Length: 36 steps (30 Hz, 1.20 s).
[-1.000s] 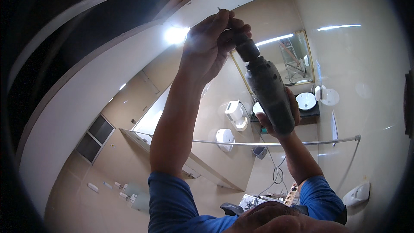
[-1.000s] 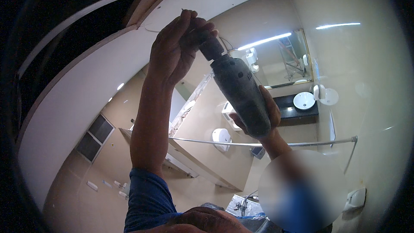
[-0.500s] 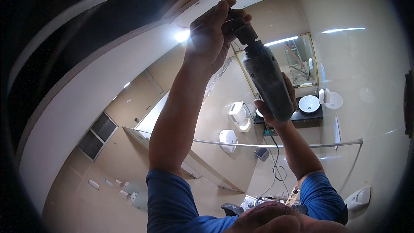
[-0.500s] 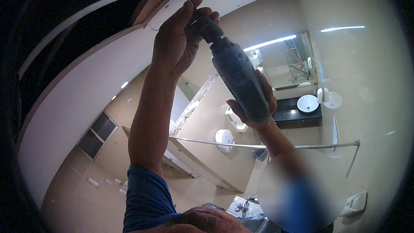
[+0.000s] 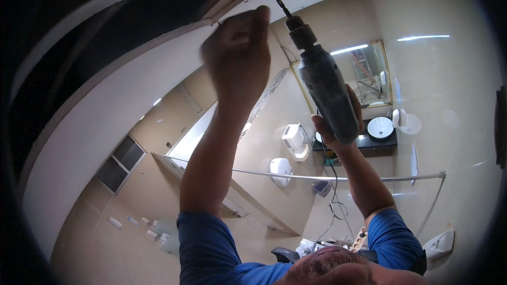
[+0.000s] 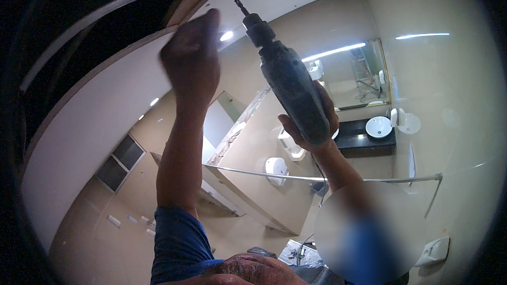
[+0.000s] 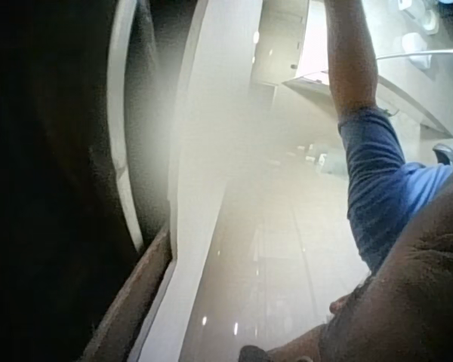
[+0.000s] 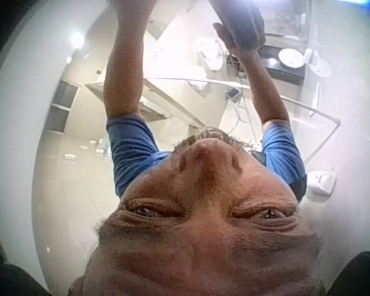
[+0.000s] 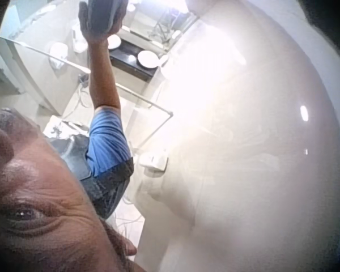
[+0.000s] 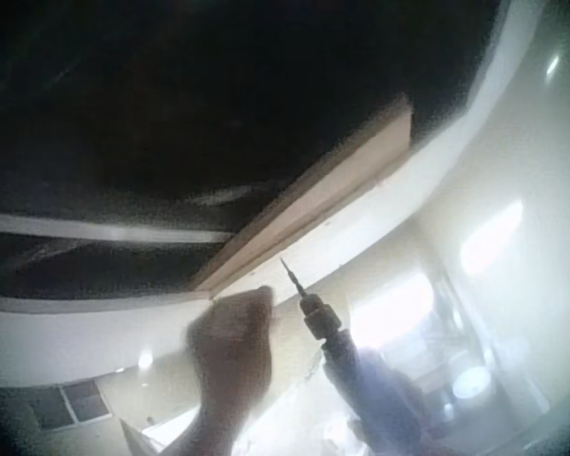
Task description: The person uses a corded electric drill to drive screws into a ceiling or overhead structure. They repeatedly insert screws into the drill and drive them into the ceiling, working along a linear section.
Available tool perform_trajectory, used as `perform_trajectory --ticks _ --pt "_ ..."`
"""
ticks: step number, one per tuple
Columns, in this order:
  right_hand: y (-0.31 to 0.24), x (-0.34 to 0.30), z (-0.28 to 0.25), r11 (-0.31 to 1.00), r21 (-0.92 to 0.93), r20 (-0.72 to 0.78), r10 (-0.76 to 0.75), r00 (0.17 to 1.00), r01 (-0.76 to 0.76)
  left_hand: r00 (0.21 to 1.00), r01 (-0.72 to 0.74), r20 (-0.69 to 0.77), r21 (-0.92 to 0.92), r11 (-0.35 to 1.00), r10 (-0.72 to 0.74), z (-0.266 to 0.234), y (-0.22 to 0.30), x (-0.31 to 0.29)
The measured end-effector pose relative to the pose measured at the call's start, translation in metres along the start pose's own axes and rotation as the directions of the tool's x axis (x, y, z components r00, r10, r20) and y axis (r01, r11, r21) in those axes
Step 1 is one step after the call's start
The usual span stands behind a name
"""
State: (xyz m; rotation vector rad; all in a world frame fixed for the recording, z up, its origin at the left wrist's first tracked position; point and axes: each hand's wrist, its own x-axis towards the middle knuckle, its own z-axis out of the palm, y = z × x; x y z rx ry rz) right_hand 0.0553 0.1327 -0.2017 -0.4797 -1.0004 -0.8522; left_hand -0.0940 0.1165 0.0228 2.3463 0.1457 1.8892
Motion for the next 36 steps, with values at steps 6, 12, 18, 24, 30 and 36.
perform_trajectory --ticks 6,12,18,24,30,36 --pt "0.004 -0.003 0.007 1.0 -0.016 -0.002 0.017 1.0 -0.017 0.621 -0.66 -0.323 0.277 0.698 0.715 -0.019 0.002 0.033" --pt "0.008 -0.004 0.014 0.997 -0.068 -0.004 -0.032 0.999 0.031 0.97 0.105 -0.182 -0.281 0.954 -0.161 0.005 0.037 0.051" --pt "0.008 -0.003 0.015 0.997 -0.07 0.009 -0.037 0.999 0.037 0.899 -0.026 -0.376 0.467 0.884 0.226 0.014 0.022 0.073" --pt "0.009 0.001 0.019 0.993 -0.089 0.0 -0.076 0.997 0.076 0.905 -0.015 -0.366 0.487 0.873 0.219 0.009 0.002 0.076" --pt "0.008 0.005 0.021 0.998 -0.031 -0.013 -0.057 0.998 0.057 0.943 0.032 -0.311 0.444 0.895 0.121 0.011 0.006 0.069" --pt "0.007 0.006 0.021 0.997 -0.054 0.002 -0.055 0.998 0.055 0.93 -0.238 -0.105 0.558 0.795 0.353 0.004 0.002 0.069"
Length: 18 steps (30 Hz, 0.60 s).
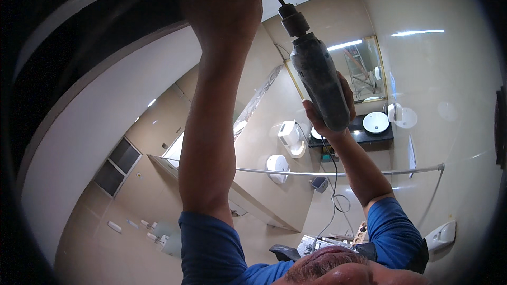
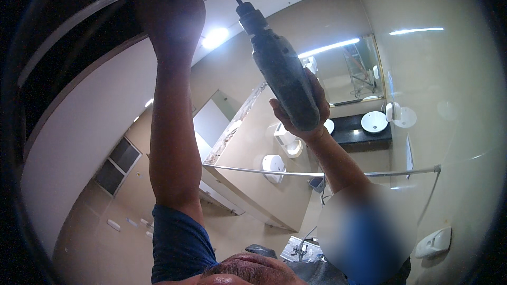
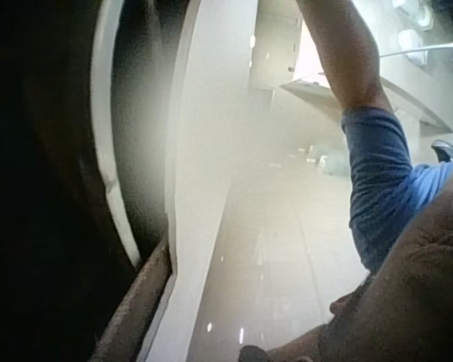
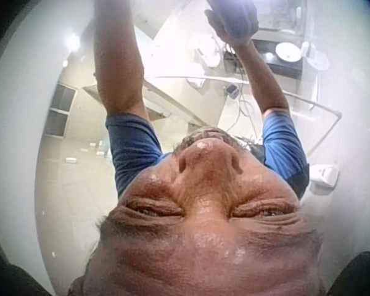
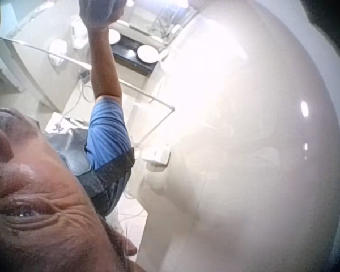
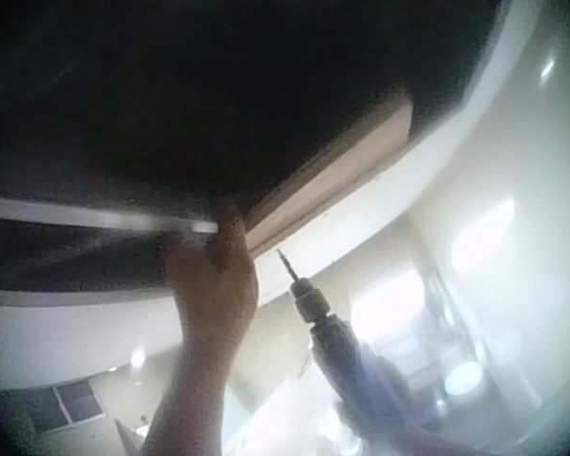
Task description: The person uses a corded electric drill to drive screws into a ceiling or overhead structure. They repeatedly insert screws into the drill and drive them into the ceiling, working along a linear section.
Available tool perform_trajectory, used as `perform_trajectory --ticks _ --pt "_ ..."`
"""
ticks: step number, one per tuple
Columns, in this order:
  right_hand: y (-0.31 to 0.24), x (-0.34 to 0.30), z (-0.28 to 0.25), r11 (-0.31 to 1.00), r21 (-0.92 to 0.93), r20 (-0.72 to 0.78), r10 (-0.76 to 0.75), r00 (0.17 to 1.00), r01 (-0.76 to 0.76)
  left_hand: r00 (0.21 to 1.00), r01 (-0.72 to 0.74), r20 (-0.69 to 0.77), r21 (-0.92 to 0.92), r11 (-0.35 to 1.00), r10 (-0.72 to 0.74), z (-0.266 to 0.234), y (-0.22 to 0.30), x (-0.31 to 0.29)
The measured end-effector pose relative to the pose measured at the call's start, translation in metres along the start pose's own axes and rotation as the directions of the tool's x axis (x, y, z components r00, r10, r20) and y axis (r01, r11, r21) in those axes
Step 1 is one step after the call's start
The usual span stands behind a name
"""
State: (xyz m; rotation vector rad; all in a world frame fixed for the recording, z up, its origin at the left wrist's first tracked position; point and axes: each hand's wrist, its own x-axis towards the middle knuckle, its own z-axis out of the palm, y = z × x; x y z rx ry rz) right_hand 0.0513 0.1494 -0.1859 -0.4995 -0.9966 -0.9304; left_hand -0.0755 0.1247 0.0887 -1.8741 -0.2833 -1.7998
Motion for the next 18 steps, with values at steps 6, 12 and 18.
perform_trajectory --ticks 6,12,18 --pt "0.001 0.001 0.003 1.0 0.016 -0.015 -0.001 1.0 0.001 0.987 -0.044 -0.161 -0.195 0.98 0.013 0.003 0.008 -0.002" --pt "0.002 0.003 0.003 1.0 0.027 -0.017 -0.01 1.0 0.011 0.974 -0.088 -0.22 -0.166 0.982 0.05 0.002 0.012 -0.001" --pt "0.002 0.006 0.002 1.0 -0.016 -0.003 -0.013 1.0 0.013 0.995 0.026 -0.088 -0.159 0.987 -0.04 -0.002 0.014 -0.001"
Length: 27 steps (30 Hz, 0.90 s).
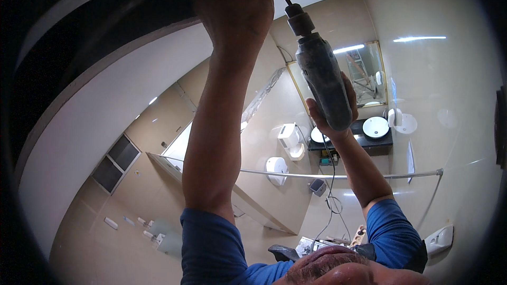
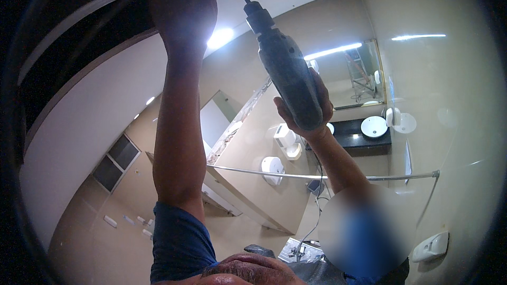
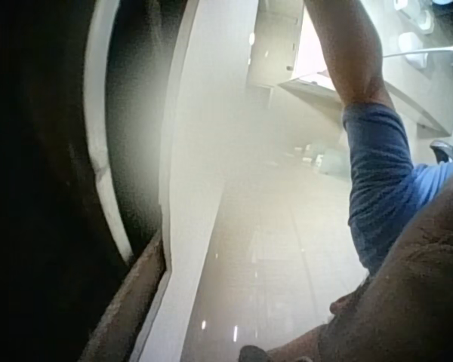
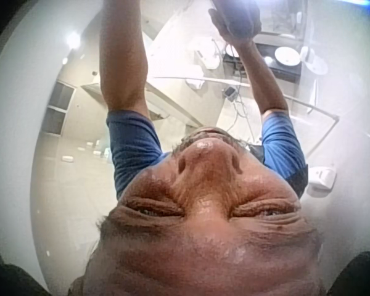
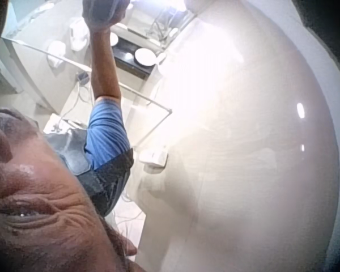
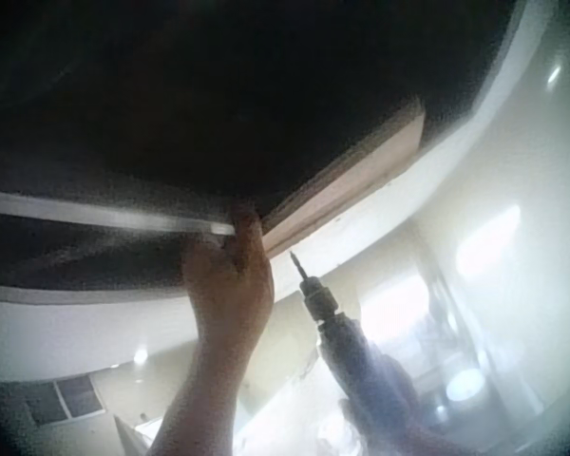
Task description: The person uses a corded electric drill to drive screws into a ceiling or overhead structure. They repeatedly insert screws into the drill and drive them into the ceiling, working along a linear section.
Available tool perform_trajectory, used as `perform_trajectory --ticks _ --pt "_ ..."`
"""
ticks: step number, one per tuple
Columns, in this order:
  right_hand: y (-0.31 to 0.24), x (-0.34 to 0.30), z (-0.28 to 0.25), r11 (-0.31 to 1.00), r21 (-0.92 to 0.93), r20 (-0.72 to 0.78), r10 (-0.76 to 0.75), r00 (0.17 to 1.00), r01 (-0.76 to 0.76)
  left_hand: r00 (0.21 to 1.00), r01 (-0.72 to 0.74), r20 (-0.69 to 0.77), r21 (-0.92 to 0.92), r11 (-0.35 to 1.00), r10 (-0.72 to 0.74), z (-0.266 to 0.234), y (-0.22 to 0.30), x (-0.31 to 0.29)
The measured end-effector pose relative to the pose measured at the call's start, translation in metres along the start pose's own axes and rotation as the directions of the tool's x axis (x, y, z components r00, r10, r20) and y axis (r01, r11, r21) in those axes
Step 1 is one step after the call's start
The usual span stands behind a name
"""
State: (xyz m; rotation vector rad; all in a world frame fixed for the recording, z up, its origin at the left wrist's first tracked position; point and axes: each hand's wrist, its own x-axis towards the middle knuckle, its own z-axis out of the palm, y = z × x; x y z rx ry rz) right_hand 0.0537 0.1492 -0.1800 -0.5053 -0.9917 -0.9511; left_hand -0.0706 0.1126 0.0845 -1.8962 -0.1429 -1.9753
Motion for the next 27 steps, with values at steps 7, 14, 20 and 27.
perform_trajectory --ticks 7,14,20,27 --pt "0.002 0.005 0.001 0.999 -0.007 -0.014 -0.036 0.999 0.036 0.999 -0.043 -0.037 -0.068 0.997 0.041 0.001 0.002 -0.001" --pt "0.005 0.01 -0.001 0.984 -0.155 0.025 -0.082 0.996 0.085 0.998 -0.056 -0.013 0.039 0.998 0.057 0.001 -0.003 0.0" --pt "0.004 0.01 0.001 0.994 -0.072 -0.016 -0.079 0.997 0.078 1.0 -0.017 -0.021 0.054 0.998 0.018 0.002 -0.003 -0.001" --pt "0.011 0.014 -0.011 0.974 -0.184 0.099 -0.114 0.989 0.131 0.999 -0.019 -0.035 -0.057 0.998 0.017 0.0 0.006 -0.001"
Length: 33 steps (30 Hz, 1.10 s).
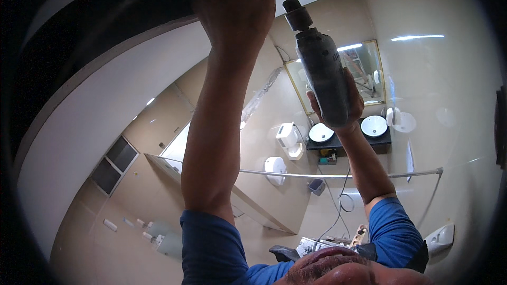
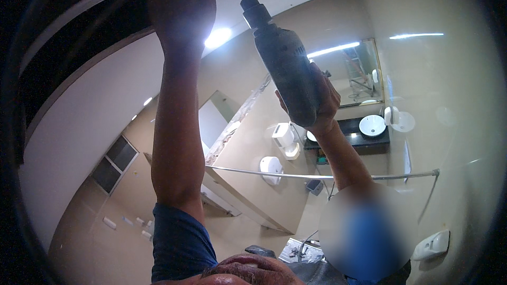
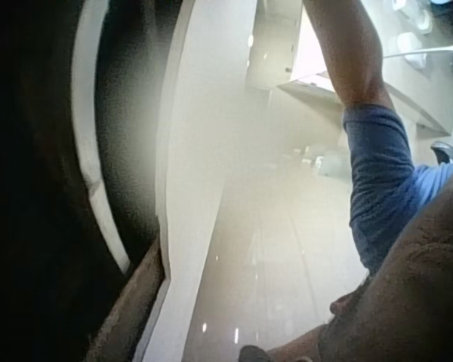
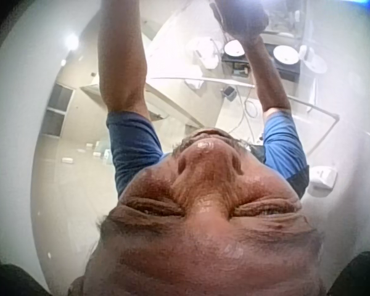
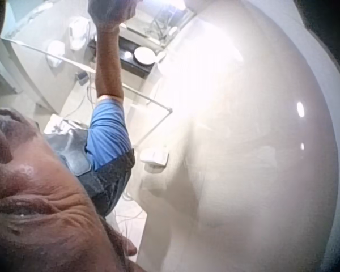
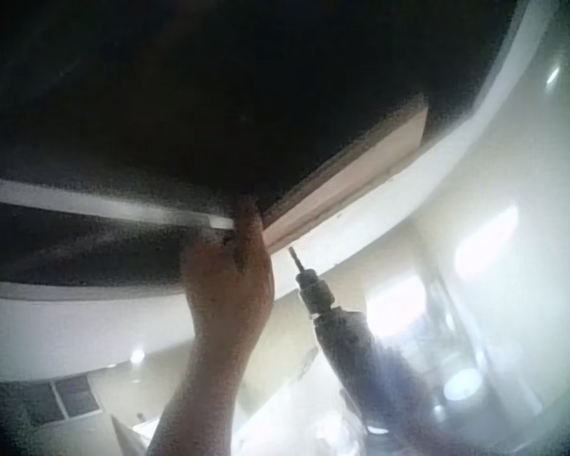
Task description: The person uses a corded electric drill to drive screws into a ceiling or overhead structure. They repeatedly insert screws into the drill and drive them into the ceiling, working along a linear section.
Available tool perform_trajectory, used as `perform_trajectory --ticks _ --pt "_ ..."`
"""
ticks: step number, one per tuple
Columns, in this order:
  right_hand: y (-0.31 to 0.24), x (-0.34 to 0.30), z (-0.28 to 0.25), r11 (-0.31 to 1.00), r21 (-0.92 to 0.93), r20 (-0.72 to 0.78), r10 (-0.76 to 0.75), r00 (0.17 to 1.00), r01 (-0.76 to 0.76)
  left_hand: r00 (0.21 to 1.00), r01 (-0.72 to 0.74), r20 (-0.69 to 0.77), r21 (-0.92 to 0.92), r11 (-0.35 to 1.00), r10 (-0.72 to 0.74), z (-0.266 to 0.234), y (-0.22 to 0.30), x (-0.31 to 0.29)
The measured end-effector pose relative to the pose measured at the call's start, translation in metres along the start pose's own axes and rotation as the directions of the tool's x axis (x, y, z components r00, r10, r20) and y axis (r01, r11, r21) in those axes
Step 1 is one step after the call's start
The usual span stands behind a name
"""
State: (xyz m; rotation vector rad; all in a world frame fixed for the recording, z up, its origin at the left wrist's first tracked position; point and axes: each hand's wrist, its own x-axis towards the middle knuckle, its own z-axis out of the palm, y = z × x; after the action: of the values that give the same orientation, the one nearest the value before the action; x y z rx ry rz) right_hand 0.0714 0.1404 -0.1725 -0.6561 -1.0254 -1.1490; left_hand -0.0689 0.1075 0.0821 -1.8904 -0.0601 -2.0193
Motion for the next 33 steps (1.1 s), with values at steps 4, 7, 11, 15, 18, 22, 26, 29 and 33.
perform_trajectory --ticks 4,7,11,15,18,22,26,29,33 --pt "0.006 0.008 -0.009 0.986 -0.143 0.01 -0.083 0.996 0.084 0.961 0.129 -0.157 -0.475 0.871 -0.228 -0.001 0.009 -0.001" --pt "0.0 0.009 -0.005 0.997 -0.066 -0.063 -0.052 0.997 0.048 0.997 0.075 0.019 0.051 0.996 -0.076 -0.005 0.007 0.002" --pt "-0.001 0.011 -0.004 0.998 -0.038 -0.093 -0.051 0.994 0.047 0.99 0.059 0.126 0.078 0.995 -0.069 -0.005 -0.003 0.003" --pt "0.009 0.013 -0.012 0.986 -0.12 -0.059 -0.119 0.991 0.111 0.998 -0.057 -0.034 0.051 0.997 0.059 0.004 -0.01 -0.001" --pt "0.012 0.012 -0.013 0.999 -0.015 -0.08 -0.05 0.996 0.049 1.0 0.012 0.022 0.061 0.998 -0.014 0.005 -0.011 -0.002" --pt "0.011 0.011 -0.013 0.996 -0.049 -0.061 -0.073 0.995 0.07 1.0 -0.009 -0.029 0.098 0.995 0.012 0.0 -0.008 0.001" --pt "0.01 0.01 -0.014 0.995 -0.089 -0.048 -0.056 0.997 0.052 0.997 0.057 0.052 0.066 0.996 -0.061 0.0 -0.007 -0.002" --pt "0.009 0.006 -0.013 0.997 -0.074 -0.08 -0.026 0.996 0.02 0.991 0.128 0.039 0.045 0.991 -0.129 0.002 -0.008 -0.003" --pt "0.012 0.001 -0.013 0.991 -0.129 -0.051 -0.044 0.998 0.037 0.994 0.089 0.042 0.147 0.985 -0.097 0.0 -0.009 0.001"
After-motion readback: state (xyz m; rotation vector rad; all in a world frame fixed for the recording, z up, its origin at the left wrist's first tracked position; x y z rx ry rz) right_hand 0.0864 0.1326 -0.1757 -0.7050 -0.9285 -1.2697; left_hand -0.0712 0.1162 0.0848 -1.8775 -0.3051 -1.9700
